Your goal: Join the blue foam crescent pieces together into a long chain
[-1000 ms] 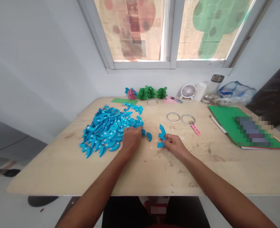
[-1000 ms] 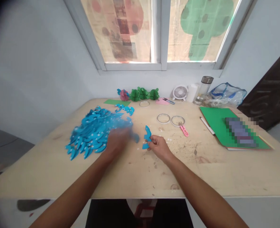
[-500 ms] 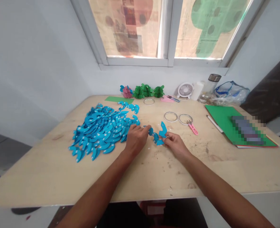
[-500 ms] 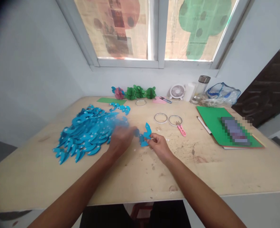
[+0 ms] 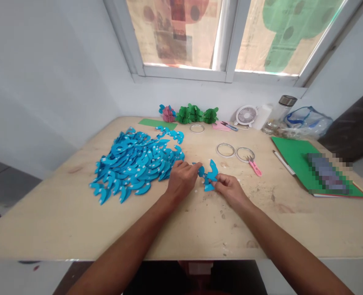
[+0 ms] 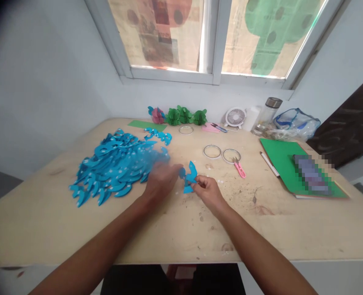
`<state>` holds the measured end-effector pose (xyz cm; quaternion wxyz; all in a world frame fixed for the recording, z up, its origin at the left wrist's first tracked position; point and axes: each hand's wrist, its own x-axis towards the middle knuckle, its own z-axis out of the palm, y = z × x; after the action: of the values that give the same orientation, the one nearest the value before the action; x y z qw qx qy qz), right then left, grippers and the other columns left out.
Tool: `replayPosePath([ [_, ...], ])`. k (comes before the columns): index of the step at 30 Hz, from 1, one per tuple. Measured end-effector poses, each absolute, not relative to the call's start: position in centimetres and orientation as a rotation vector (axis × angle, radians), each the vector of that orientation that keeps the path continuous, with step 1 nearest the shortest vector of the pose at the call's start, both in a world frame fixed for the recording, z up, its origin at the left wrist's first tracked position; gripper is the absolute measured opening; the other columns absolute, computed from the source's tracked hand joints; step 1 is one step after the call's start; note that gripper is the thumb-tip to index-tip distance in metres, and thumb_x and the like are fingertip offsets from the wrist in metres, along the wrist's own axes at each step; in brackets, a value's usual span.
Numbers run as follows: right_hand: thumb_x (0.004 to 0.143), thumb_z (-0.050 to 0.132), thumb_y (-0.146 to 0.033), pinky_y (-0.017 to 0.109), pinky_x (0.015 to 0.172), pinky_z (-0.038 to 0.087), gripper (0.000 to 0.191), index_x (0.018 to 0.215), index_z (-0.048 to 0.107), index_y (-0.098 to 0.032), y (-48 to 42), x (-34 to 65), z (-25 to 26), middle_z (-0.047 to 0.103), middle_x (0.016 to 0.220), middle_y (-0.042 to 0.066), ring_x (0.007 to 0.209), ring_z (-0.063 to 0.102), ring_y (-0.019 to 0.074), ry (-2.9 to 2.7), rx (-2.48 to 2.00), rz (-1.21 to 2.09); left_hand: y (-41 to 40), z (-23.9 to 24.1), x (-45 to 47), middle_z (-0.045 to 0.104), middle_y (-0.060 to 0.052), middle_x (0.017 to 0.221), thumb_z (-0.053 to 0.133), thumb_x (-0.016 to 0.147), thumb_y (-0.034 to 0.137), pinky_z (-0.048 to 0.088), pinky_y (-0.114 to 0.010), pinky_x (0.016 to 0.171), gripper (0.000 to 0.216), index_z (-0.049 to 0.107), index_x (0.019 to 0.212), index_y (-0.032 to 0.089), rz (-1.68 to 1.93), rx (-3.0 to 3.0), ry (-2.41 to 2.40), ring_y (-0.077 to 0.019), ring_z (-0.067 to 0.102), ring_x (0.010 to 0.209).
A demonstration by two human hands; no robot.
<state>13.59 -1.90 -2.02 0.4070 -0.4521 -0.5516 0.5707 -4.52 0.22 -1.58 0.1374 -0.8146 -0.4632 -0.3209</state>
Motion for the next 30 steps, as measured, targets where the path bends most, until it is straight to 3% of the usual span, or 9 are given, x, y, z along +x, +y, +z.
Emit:
replayPosePath([
  [4,0.072,0.061,-0.036,0.022,0.047,0.027,0.021,0.078,0.064,-0.015,-1.8,13.7,-2.0,0.052,0.059,-0.002,0.05,0.038,0.0087,-1.466,-1.143,1.4,0.2,-1.6,-4.4,0.063,-0.003,0.058,0.042,0.081,0.01,0.034,-0.032,0.068,0.025,0.065,0.087,0.019,-0.939,-2.344,-1.305,-0.019,0.055,0.06],
  [10,0.072,0.06,-0.04,0.023,0.048,0.031,0.024,0.071,0.063,-0.016,-1.8,13.7,-1.9,0.054,0.06,0.001,0.056,0.045,0.0125,-1.545,-1.184,1.332,0.3,-2.0,-4.2,0.063,-0.004,0.058,0.043,0.081,0.01,0.034,-0.033,0.067,0.026,0.066,0.089,0.019,-0.919,-2.364,-1.3,-0.0191,0.055,0.06],
  [18,0.073,0.059,-0.042,0.024,0.048,0.032,0.029,0.062,0.061,-0.016,-1.9,13.8,-2.0,0.052,0.057,0.0,0.054,0.046,0.0127,-1.536,-1.209,1.279,0.2,-2.3,-4.1,0.067,-0.007,0.073,0.043,0.082,0.013,0.039,-0.034,0.073,0.034,0.06,0.111,0.016,-1.137,-2.428,-1.518,-0.0208,0.06,0.071],
  [21,0.072,0.06,-0.042,0.024,0.048,0.032,0.029,0.061,0.061,-0.016,-1.9,13.8,-2.0,0.051,0.056,0.0,0.054,0.046,0.0127,-1.524,-1.214,1.27,0.2,-2.3,-4.2,0.067,-0.005,0.076,0.046,0.08,0.014,0.042,-0.031,0.071,0.037,0.058,0.115,0.017,-1.424,-2.492,-1.796,-0.0185,0.06,0.072],
  [27,0.073,0.059,-0.041,0.024,0.049,0.032,0.029,0.058,0.059,-0.016,-2.1,13.7,-1.6,0.051,0.058,0.0,0.055,0.045,0.0122,-1.556,-1.201,1.282,0.0,-2.0,-3.5,0.066,-0.004,0.077,0.06,0.073,0.027,0.046,-0.026,0.059,0.039,0.057,0.11,0.014,-2.511,-2.464,-2.306,-0.0148,0.06,0.062],
  [30,0.073,0.058,-0.038,0.024,0.05,0.031,0.027,0.059,0.057,-0.016,-2.2,13.6,-1.4,0.049,0.059,-0.001,0.054,0.043,0.0109,-1.578,-1.177,1.287,-0.3,-1.5,-3.3,0.065,-0.004,0.072,0.068,0.068,0.032,0.045,-0.025,0.057,0.037,0.06,0.1,0.013,-2.838,-2.41,-2.391,-0.0135,0.059,0.057],
])
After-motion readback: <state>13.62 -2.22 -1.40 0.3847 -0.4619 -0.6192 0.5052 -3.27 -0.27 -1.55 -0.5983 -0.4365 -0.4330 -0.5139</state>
